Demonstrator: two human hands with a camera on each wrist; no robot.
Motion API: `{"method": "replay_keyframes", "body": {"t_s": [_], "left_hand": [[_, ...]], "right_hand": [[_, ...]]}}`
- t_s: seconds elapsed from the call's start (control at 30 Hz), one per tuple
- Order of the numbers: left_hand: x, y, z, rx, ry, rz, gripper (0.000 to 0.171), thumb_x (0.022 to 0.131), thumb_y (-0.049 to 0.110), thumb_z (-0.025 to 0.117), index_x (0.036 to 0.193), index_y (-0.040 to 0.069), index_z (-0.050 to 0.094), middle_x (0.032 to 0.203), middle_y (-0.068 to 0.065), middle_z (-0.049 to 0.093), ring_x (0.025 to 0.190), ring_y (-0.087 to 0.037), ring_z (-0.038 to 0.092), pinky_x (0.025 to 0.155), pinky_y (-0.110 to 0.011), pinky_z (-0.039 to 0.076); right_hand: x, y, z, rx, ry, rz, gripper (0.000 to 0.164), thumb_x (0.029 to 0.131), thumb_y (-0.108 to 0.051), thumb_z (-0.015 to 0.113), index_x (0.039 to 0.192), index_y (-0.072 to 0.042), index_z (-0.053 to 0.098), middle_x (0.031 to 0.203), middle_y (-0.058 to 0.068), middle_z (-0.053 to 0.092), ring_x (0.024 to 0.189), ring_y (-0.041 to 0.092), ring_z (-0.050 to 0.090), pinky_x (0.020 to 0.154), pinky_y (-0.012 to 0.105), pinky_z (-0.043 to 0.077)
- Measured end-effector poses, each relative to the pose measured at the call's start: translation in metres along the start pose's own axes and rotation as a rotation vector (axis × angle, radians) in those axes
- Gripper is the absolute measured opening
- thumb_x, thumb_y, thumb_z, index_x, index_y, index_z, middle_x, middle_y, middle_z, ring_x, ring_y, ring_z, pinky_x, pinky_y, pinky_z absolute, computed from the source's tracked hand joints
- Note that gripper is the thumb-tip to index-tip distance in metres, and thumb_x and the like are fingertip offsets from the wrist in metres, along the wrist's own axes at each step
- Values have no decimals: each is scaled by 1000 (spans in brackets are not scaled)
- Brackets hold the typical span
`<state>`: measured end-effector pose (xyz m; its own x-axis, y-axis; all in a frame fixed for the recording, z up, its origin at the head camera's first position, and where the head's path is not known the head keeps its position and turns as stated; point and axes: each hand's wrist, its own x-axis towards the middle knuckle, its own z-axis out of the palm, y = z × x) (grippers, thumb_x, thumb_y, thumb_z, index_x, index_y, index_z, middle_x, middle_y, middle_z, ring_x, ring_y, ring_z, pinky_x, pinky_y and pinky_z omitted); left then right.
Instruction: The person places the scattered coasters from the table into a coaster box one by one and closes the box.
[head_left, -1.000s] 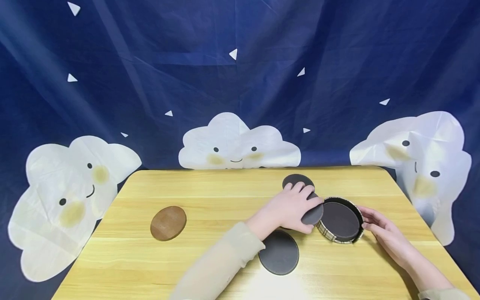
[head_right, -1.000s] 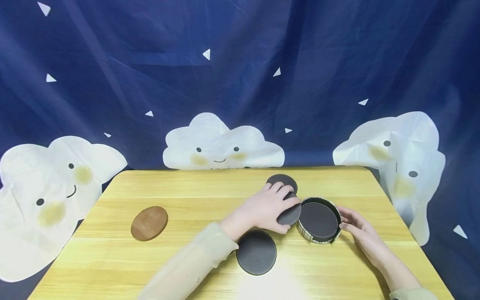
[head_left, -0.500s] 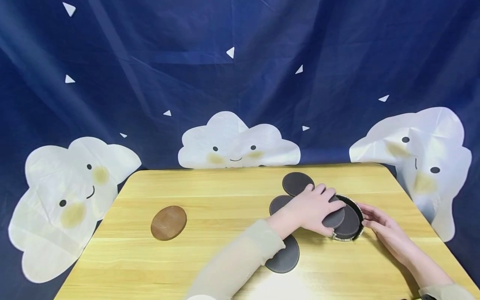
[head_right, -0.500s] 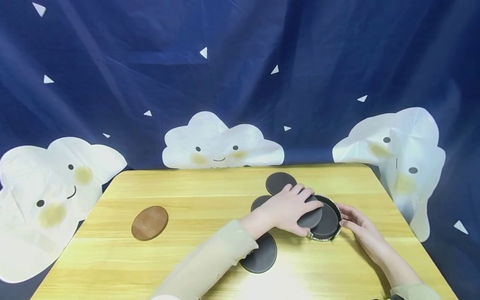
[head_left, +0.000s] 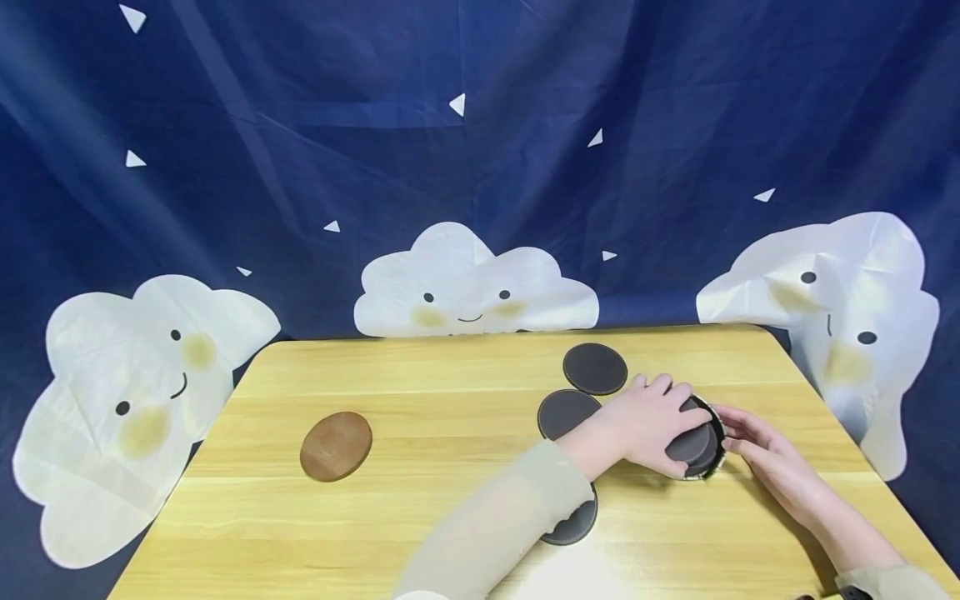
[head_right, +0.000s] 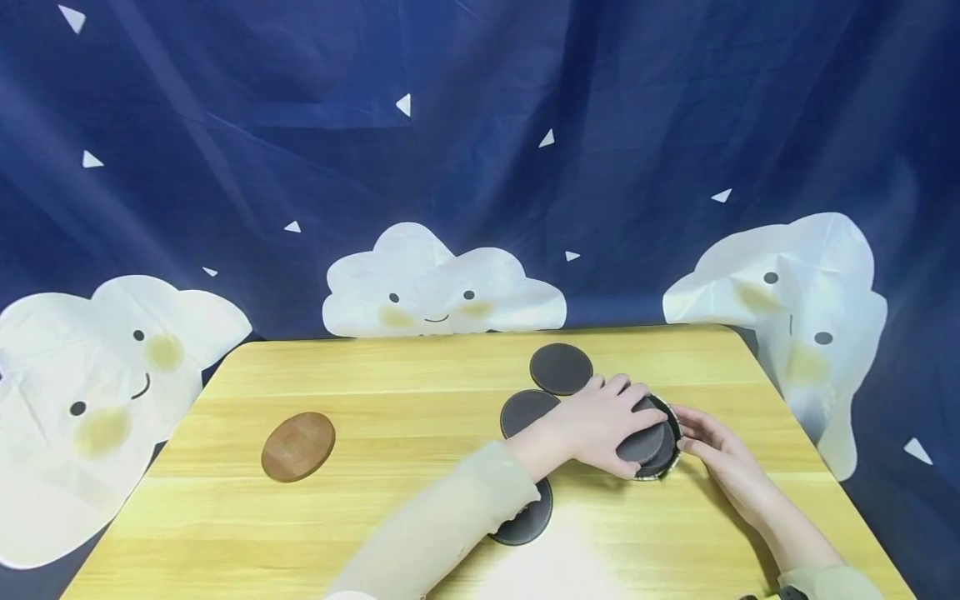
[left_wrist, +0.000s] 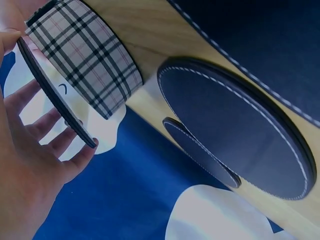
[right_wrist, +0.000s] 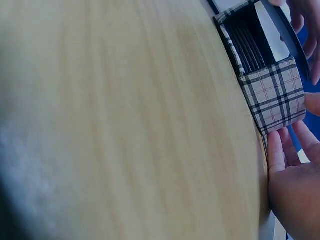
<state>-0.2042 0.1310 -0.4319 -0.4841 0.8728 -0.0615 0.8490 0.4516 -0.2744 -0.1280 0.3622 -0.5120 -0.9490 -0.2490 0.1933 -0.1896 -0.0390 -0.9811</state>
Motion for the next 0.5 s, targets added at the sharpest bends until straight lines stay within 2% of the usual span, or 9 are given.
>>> {"method": "replay_keyframes", "body": {"t_s": [0.17,0.5], "left_hand": [[7,5,2,1,-13,5,83,85,85,58,158,51,35,152,14,42,134,-8,42,103,-31,37],[14,10,7,-9,22,-1,79,84,84,58,153,49,42,148,14,45,130,-7,44,101,-29,38]], "right_hand": [[-1,-1,0,-9,11,24,57,104,13,39,144,-24,57,133,-16,68,119,-5,62,100,7,42],[-1,-1,0,-24,18,20,57,105,13,40,144,-25,57,133,-16,67,119,-5,62,100,7,42]]}}
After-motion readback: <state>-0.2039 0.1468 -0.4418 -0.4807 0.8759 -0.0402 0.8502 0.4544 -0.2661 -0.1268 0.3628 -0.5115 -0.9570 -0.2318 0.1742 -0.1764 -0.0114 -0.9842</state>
